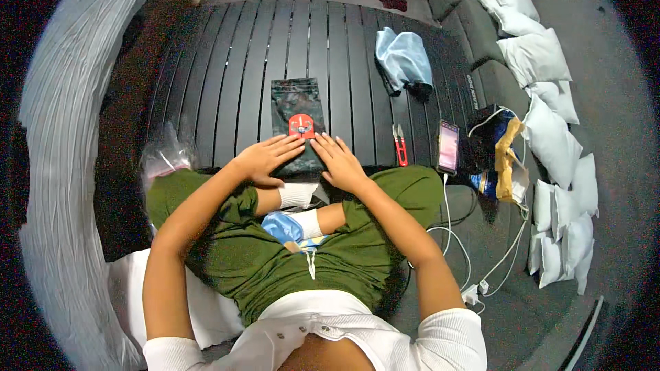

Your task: The person is folding, inspecting, and trimming loose threads from various pieces of clothing on a low slatted table.

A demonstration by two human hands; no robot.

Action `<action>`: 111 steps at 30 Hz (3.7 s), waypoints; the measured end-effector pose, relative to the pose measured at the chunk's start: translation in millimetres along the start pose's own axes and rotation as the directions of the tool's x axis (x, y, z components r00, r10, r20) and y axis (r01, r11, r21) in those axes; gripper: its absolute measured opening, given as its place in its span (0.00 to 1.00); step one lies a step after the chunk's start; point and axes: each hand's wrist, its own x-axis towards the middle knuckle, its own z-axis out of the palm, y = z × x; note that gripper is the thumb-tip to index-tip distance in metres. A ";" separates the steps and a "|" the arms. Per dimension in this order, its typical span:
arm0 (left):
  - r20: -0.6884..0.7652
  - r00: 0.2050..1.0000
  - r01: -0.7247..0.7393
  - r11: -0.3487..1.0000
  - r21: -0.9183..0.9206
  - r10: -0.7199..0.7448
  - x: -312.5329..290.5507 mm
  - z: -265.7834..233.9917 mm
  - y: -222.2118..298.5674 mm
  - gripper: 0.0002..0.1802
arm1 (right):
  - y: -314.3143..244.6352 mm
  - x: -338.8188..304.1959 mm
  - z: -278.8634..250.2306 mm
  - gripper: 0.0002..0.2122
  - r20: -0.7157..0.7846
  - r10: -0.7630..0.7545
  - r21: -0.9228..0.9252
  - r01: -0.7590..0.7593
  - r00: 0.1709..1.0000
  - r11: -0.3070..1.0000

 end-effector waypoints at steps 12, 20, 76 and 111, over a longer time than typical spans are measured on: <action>-0.110 0.972 0.167 0.942 -0.293 -0.206 0.4 15.1 1.0 0.26 | 13.7 -6.5 -7.9 0.18 -0.144 -0.047 0.296 0.088 0.989 0.951; 0.014 0.671 0.390 0.337 -0.857 -0.741 14.9 4.0 -17.1 0.19 | 23.5 48.4 -11.5 0.10 -0.093 0.417 0.949 -0.046 0.904 0.311; -0.483 0.573 0.697 0.703 -0.136 -0.662 55.6 34.6 -35.3 0.21 | 24.6 84.6 18.6 0.19 -0.362 0.143 0.145 -0.096 0.921 0.985; -0.406 0.744 0.276 0.798 -0.536 -0.531 78.1 -77.3 -79.0 0.14 | 89.7 128.7 -107.5 0.10 -0.051 0.032 0.394 -0.009 0.998 0.919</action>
